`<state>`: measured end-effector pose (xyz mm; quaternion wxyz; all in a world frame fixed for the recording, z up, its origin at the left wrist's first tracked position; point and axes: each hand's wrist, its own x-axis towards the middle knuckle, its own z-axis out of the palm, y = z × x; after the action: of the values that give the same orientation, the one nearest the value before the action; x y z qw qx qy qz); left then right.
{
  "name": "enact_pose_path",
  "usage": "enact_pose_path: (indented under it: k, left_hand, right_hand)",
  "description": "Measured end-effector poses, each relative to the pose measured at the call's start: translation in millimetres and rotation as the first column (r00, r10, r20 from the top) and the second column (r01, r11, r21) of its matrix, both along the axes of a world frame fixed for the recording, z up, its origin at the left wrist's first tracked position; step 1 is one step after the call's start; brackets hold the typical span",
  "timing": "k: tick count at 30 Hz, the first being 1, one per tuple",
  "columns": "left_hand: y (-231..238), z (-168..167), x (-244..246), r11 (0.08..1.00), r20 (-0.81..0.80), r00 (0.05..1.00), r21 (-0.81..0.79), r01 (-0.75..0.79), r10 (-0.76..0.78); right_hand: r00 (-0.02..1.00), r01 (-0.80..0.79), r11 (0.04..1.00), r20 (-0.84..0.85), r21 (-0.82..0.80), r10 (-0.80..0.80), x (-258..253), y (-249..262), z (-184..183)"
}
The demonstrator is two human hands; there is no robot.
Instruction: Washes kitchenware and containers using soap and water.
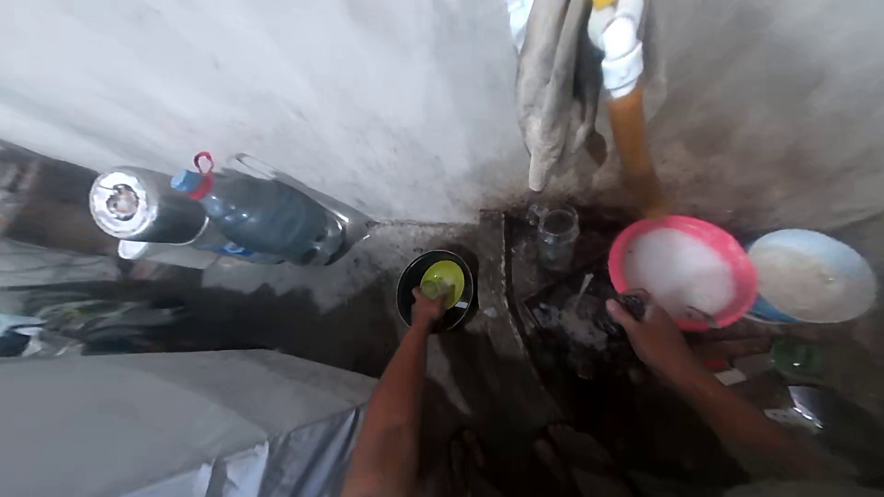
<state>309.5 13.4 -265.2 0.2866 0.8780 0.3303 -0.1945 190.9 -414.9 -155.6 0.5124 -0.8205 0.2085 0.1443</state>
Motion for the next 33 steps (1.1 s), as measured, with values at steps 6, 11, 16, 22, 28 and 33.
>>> enact_pose_path:
  k: [6, 11, 16, 22, 28, 33]
  left_hand:
    - [8.1, -21.8, 2.4, 0.998, 0.155, 0.988, 0.057, 0.018, -0.026]
    - [-1.9, 1.1, -1.7, 0.928, -0.195, 0.950, 0.240, 0.286, -0.242]
    - [-38.5, 39.7, 3.7, 0.782, -0.476, 0.753, 0.193, 0.593, -0.453]
    - [-31.2, 16.4, 1.9, 0.604, -0.026, 0.605, 0.043, 0.796, -0.796]
    - [-29.0, -32.4, 28.9, 0.201, -0.379, 0.334, 0.349, 0.915, -0.863]
    - [-46.2, -45.5, 35.1, 0.113, -0.418, 0.326, 0.458, 0.882, -0.848]
  right_hand:
    - [0.997, -0.069, 0.996, -0.032, -0.058, 0.068, 2.5, -4.3, -14.0]
    - [0.991, -0.121, 0.989, -0.061, -0.090, 0.116, 3.2, -3.4, -11.1]
    - [0.986, -0.139, 0.983, -0.114, -0.121, 0.125, 0.4, -9.1, -3.6]
    - [0.987, -0.139, 0.986, -0.089, -0.097, 0.131, -2.2, -12.2, -10.0]
    - [0.971, -0.217, 0.973, -0.125, -0.083, 0.206, 3.2, -3.3, -15.0]
    - [0.974, -0.200, 0.974, -0.130, -0.104, 0.186, 1.1, -9.3, -23.4]
